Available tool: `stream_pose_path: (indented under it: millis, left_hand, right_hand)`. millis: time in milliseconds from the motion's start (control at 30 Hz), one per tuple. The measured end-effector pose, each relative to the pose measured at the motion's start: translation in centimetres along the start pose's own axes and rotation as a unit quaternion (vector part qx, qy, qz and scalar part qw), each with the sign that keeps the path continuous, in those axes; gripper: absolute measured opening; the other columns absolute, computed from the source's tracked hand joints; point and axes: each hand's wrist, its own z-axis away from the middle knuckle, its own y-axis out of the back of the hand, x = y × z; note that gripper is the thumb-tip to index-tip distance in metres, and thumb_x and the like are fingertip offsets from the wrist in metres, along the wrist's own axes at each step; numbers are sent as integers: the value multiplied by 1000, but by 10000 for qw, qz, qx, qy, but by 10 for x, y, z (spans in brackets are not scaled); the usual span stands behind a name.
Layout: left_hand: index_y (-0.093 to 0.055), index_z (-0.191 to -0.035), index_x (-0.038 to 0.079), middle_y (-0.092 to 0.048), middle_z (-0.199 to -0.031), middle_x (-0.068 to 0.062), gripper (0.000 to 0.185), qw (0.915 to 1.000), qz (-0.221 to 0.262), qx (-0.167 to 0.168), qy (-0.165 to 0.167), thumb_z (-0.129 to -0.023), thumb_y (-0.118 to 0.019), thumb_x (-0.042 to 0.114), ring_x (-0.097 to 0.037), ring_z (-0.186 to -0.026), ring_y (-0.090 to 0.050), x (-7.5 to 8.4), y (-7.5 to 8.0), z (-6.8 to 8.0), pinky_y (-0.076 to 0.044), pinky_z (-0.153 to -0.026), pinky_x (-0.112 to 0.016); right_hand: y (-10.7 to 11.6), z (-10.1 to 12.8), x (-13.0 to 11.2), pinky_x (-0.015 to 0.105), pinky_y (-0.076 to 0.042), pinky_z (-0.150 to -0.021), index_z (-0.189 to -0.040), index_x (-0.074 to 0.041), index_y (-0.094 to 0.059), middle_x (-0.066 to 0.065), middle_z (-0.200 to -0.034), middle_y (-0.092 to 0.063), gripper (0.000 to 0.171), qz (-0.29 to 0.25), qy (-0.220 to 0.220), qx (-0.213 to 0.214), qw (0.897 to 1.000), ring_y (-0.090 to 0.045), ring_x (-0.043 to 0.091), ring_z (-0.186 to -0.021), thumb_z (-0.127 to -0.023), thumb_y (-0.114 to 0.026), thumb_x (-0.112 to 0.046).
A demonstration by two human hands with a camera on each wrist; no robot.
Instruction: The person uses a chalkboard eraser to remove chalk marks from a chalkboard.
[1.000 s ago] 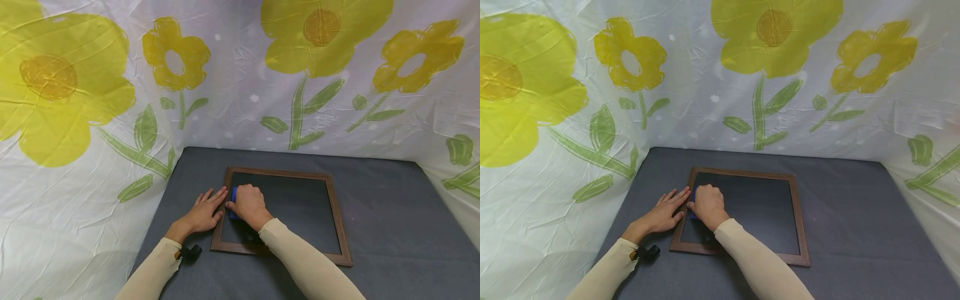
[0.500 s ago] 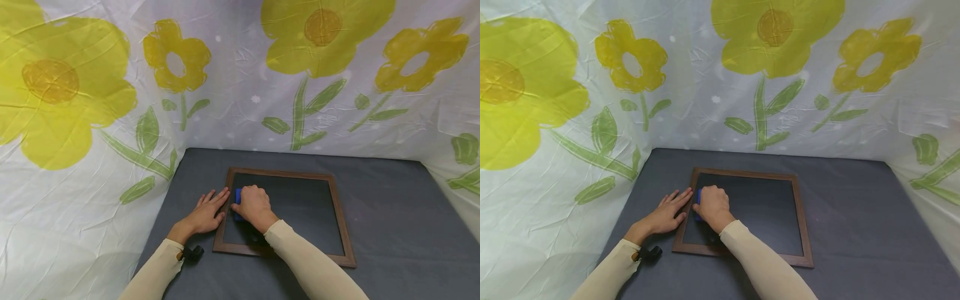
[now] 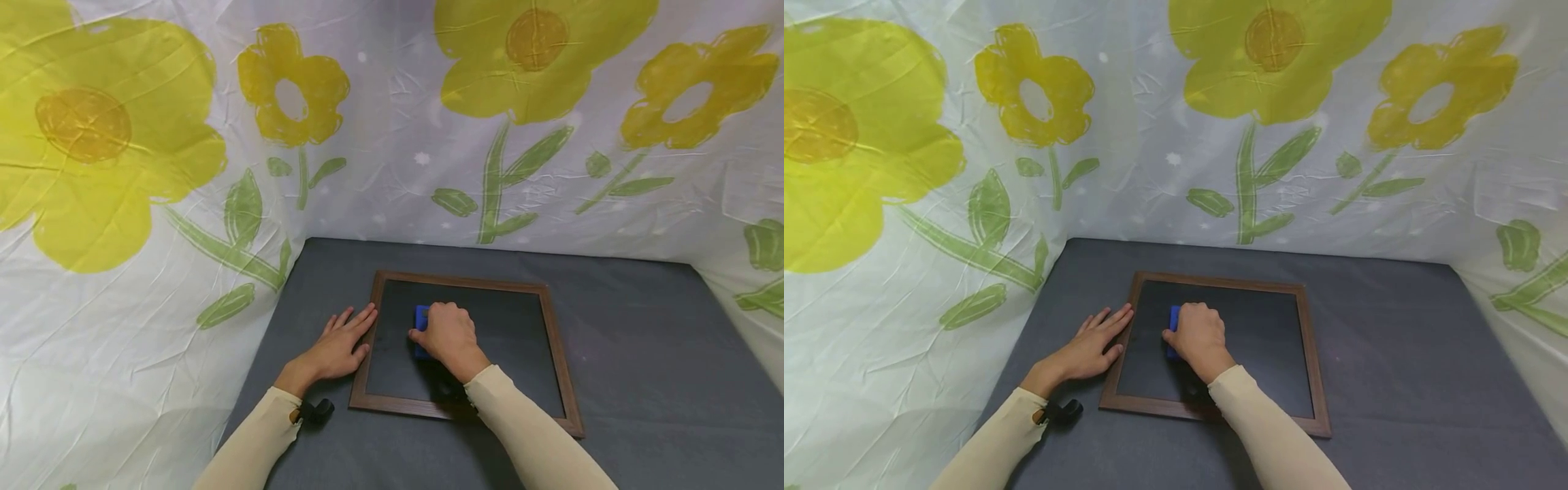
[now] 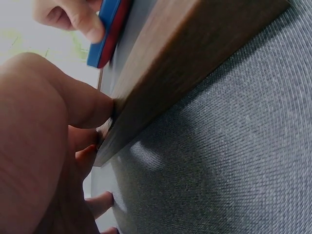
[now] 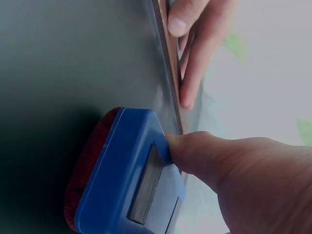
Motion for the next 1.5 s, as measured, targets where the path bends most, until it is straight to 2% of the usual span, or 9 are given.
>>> stream_pose_path:
  millis: [467,833,1200,1500]
  left_hand:
    - [-26,-176,11,-18,-185,-5,72,10000,20,-3,-34,-112,-58,23,-50,-168,-16,1,-1,-1,-10,-131,-76]
    - [-26,-176,10,-18,-185,-7,71,10000,-13,72,24,-113,-57,22,-51,-168,-15,-2,0,2,-10,-131,-76]
    - [-23,-176,12,-15,-185,-4,73,9999,124,-38,63,-113,-57,24,-48,-169,-13,0,0,0,-7,-132,-75]
    - [-23,-177,12,-14,-186,-4,73,9999,129,-55,51,-113,-57,24,-48,-169,-12,1,-2,0,-6,-132,-75]
  right_hand:
    - [15,12,59,43,-60,-56,-119,4,-74,19,-92,-72,67,-129,-380,-109,9991,-66,29,-66,-91,-86,-56]
    - [31,23,101,43,-57,-54,-117,7,-71,20,-88,-71,68,-85,-623,-139,9979,-65,30,-66,-93,-84,-55]
    - [45,33,147,51,-58,-58,-120,12,-67,25,-90,-70,76,49,-1017,-280,9944,-66,36,-70,-92,-83,-57]
    - [55,41,174,51,-56,-58,-119,13,-67,28,-92,-70,75,-13,-1187,-350,9923,-66,37,-73,-92,-83,-55]
